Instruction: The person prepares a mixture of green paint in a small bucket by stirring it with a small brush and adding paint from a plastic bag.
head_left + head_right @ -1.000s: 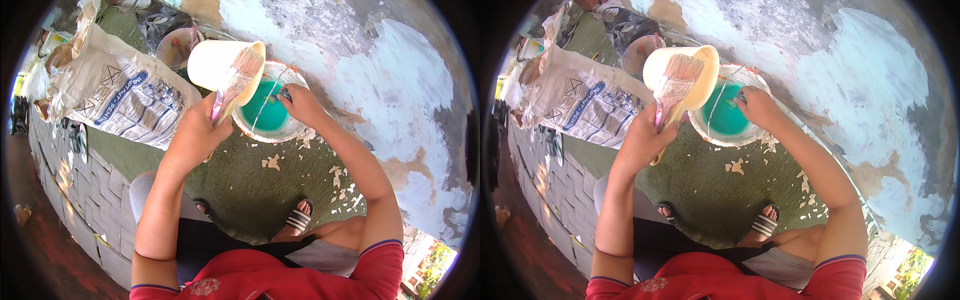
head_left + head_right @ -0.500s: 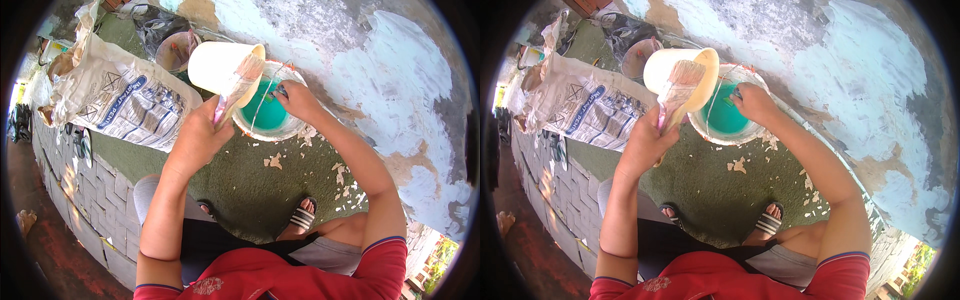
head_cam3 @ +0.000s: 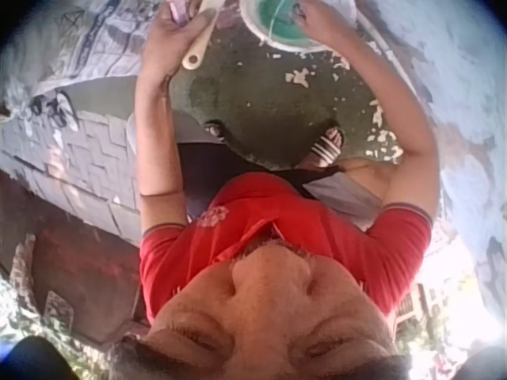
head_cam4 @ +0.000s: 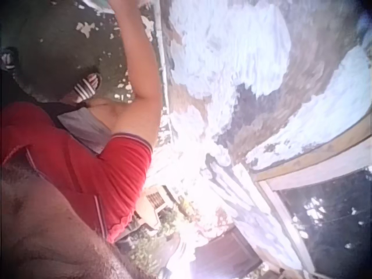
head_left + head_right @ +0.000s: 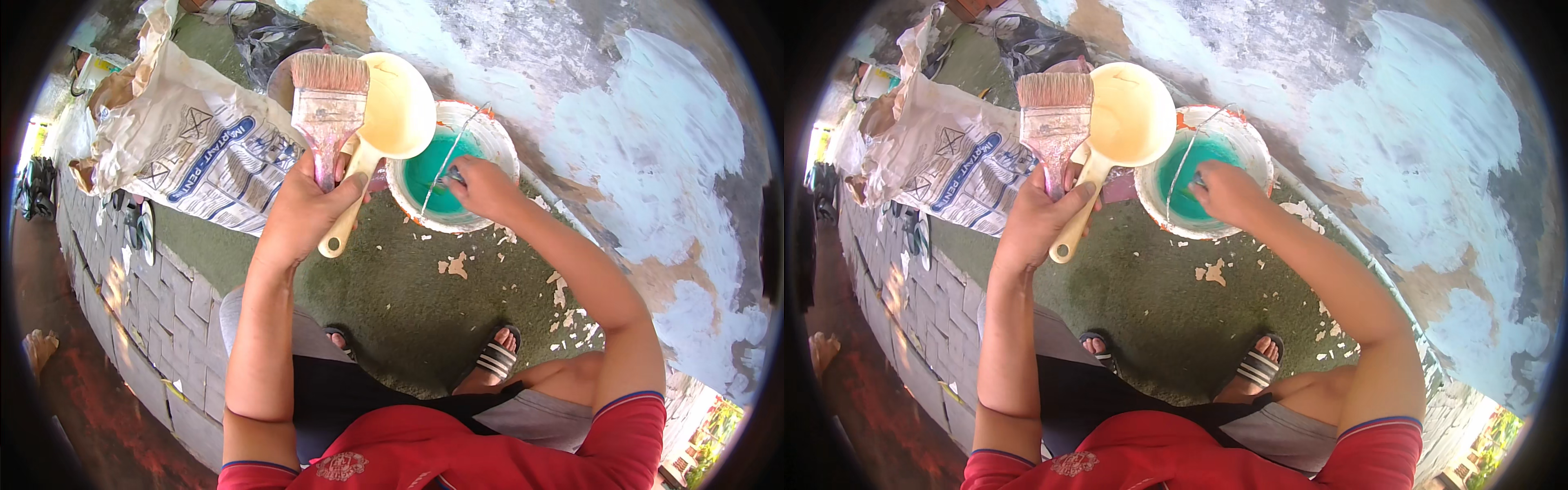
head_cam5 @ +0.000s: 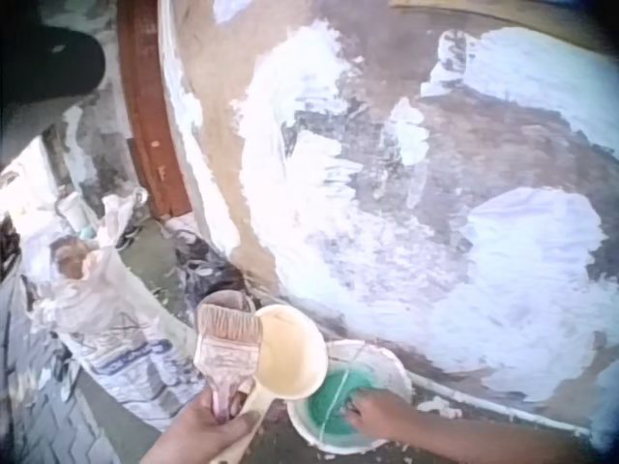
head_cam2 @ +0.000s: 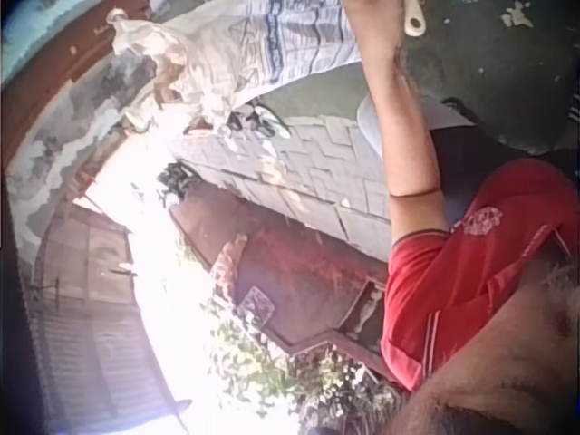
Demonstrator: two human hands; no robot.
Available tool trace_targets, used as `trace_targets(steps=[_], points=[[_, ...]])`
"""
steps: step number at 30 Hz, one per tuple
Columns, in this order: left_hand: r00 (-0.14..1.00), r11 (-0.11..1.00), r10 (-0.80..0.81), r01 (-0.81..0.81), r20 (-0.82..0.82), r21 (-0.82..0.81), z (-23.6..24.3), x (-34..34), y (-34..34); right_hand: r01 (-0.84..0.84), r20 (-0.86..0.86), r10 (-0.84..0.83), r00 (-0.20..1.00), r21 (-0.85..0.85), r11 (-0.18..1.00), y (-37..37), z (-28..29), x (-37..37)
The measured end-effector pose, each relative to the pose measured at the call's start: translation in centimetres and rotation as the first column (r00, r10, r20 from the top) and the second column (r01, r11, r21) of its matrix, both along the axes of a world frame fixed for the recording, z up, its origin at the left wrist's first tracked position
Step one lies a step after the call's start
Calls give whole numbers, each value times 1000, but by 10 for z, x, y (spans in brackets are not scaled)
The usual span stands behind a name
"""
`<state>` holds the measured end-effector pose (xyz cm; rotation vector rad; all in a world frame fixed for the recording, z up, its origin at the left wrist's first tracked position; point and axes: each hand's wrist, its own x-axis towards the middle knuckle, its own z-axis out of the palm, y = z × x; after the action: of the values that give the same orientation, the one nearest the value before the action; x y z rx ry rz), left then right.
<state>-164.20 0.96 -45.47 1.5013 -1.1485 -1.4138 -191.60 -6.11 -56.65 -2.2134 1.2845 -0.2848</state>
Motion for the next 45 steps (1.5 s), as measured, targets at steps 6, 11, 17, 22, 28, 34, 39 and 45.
trace_targets(steps=[6,11,17,22,28,34,39,45], points=[[999,1000,17,-16,-41,19,11,1,6,89,-94,-100,991,-112,990,-15,5,-21],[998,1000,25,-25,-64,5,12,0,5,31,12,-29,1000,-255,967,-27,-11,-6],[996,999,50,-51,-79,-8,9,7,4,-101,31,103,994,-39,994,4,1,14],[993,996,88,-88,-81,7,9,4,1,-113,-51,114,992,14,993,3,9,-17],[977,992,122,-124,-175,0,2,5,-1,-19,-72,10,997,-127,992,-24,24,-30],[972,992,121,-123,-201,2,-4,7,-2,-132,-102,107,989,-274,953,-41,-7,-29],[977,994,108,-107,-184,17,-2,5,-3,-160,-97,145,985,-170,972,-16,-12,-17],[979,994,102,-107,-176,-16,-4,4,-6,-169,-39,167,985,-34,985,9,3,-15]])
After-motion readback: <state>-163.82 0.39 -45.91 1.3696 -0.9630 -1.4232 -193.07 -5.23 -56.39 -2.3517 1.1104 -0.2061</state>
